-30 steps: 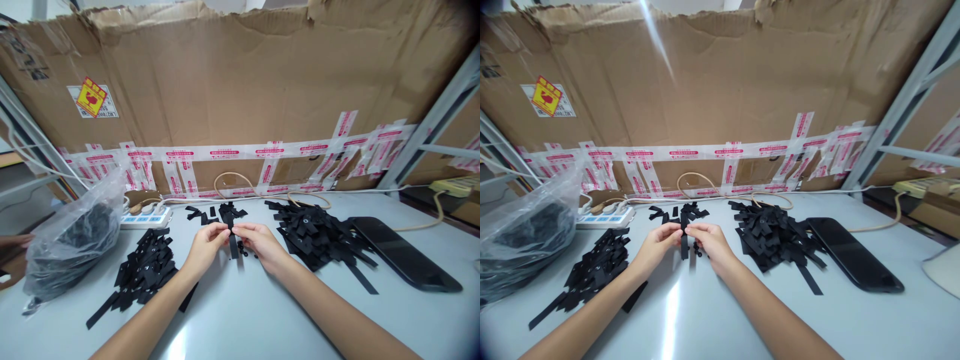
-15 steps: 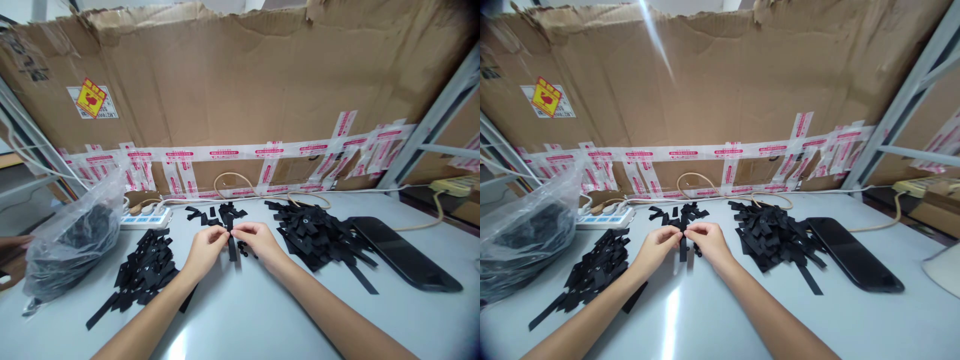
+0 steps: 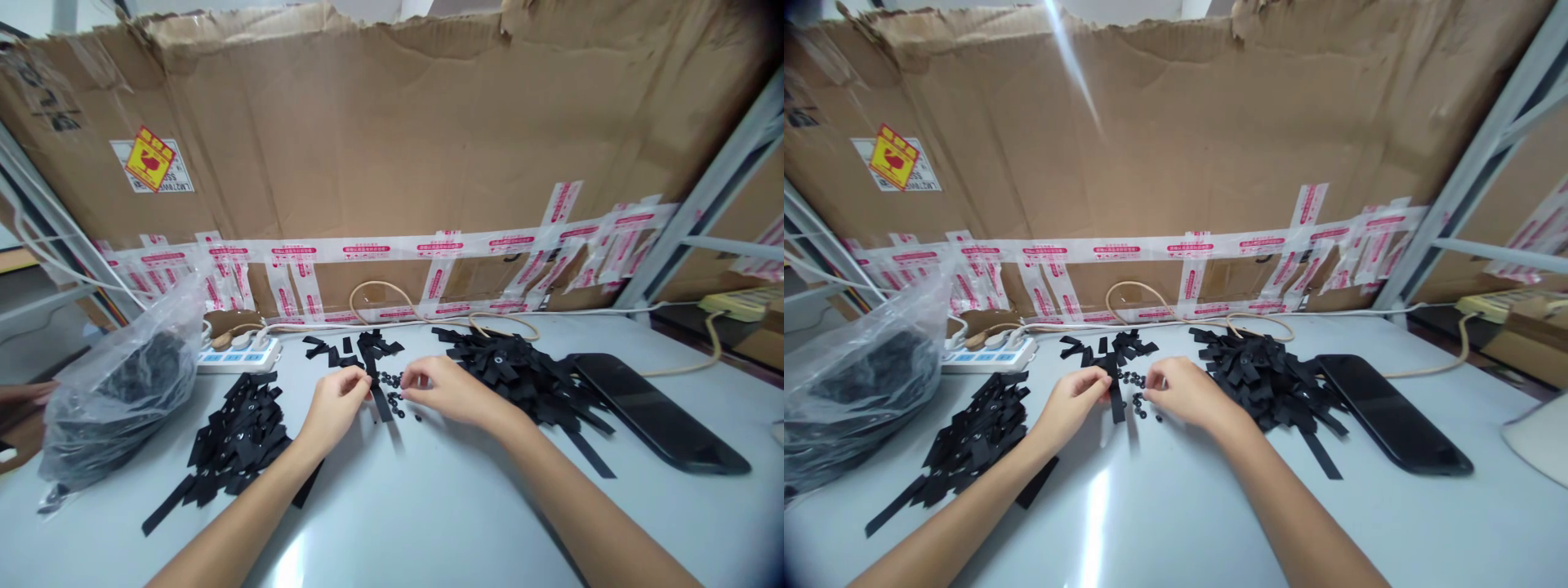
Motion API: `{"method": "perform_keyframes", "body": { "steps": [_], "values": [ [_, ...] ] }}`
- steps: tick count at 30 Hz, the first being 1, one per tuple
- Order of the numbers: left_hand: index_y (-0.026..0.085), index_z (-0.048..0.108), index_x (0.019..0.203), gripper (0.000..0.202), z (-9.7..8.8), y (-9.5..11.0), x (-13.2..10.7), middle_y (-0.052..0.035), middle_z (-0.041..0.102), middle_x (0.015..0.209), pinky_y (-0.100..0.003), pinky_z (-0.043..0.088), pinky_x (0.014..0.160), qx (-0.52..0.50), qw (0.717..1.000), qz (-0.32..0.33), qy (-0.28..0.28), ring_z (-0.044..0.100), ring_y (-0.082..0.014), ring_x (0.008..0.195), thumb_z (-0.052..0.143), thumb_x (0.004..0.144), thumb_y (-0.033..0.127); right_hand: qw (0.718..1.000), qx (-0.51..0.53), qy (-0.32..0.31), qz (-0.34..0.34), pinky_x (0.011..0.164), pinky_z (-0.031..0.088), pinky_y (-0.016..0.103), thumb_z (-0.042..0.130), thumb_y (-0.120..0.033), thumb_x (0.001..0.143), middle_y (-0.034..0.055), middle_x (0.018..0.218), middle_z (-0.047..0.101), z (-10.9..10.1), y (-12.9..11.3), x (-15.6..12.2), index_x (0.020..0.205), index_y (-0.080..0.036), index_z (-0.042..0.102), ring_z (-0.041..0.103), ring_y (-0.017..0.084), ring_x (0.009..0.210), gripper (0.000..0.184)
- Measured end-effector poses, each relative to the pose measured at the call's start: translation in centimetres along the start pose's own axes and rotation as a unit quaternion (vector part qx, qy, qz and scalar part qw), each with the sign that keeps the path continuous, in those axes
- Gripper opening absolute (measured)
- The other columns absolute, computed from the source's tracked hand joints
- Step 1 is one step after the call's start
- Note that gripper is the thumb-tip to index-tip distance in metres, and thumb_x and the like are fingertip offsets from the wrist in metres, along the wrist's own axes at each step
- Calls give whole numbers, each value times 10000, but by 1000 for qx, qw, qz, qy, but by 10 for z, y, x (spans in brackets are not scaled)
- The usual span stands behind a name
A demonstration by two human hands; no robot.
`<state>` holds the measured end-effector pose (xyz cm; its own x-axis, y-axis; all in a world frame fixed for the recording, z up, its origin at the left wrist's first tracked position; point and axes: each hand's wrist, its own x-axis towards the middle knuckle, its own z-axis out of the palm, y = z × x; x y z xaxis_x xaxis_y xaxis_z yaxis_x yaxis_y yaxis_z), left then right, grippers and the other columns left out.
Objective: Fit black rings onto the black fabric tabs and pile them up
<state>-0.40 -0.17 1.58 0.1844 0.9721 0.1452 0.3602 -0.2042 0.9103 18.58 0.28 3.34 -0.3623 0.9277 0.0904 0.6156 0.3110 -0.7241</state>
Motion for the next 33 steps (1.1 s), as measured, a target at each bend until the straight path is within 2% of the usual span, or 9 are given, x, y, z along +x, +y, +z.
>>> {"method": "perform_keyframes", "body": {
  "steps": [3,9,14,18,23,26,28,31,33],
  "values": [
    [170,512,599,221,-1,0,0,12,530,560,-242,378,581,7,1000,-4,7,498,-134,566,465,748,326,997,-36,-59,19,572,380,273,622,-202,630,33,626,634,-13,5,-6,640,-180,659,539,156,585,45],
    [177,505,594,212,0,0,0,14,522,548,-250,370,582,17,1000,-12,4,493,-141,566,459,743,320,997,-72,11,33,551,347,270,595,-48,574,34,613,610,-19,20,-6,600,-192,655,512,151,570,157],
    [177,510,611,212,0,-2,-1,17,516,560,-253,365,596,30,999,-12,-5,484,-140,576,451,752,324,997,-53,-15,46,529,332,265,684,-109,528,12,590,586,-12,25,-2,585,-203,652,500,145,558,115],
    [176,511,615,218,1,-3,-1,17,512,561,-255,362,595,33,999,-11,-12,474,-138,568,449,756,331,994,-83,-45,53,528,327,265,639,-99,571,-5,536,552,-8,26,2,551,-201,622,488,137,538,106],
    [176,524,610,233,2,-5,-1,15,525,560,-255,371,595,36,999,-11,-24,489,-145,570,455,753,347,992,-88,-59,63,512,311,246,603,-79,577,-10,561,539,-9,30,3,552,-188,573,455,120,537,116],
    [178,523,608,230,3,-5,-1,12,538,568,-254,373,599,35,999,-13,-29,500,-149,582,458,754,343,996,-31,-70,48,502,298,237,581,-99,601,-22,540,507,-6,26,3,551,-184,546,426,108,515,105],
    [178,524,610,226,4,-5,-1,11,543,573,-254,374,602,34,999,-13,-33,503,-150,586,456,756,338,996,44,-66,30,520,315,239,567,-136,636,-24,557,505,-1,19,5,586,-186,541,435,112,534,75],
    [178,522,595,226,5,-2,-2,10,547,573,-249,374,594,28,999,-13,-41,506,-149,584,453,752,325,984,178,-23,-3,560,343,246,569,-206,673,-22,617,512,14,6,8,650,-191,544,450,115,575,37],
    [179,517,576,223,5,-1,-3,11,546,570,-242,368,581,27,999,-10,-42,504,-147,580,455,744,311,974,228,1,-6,551,335,244,586,-233,668,-30,610,492,23,-2,10,651,-192,547,432,108,559,60]
  ]
}}
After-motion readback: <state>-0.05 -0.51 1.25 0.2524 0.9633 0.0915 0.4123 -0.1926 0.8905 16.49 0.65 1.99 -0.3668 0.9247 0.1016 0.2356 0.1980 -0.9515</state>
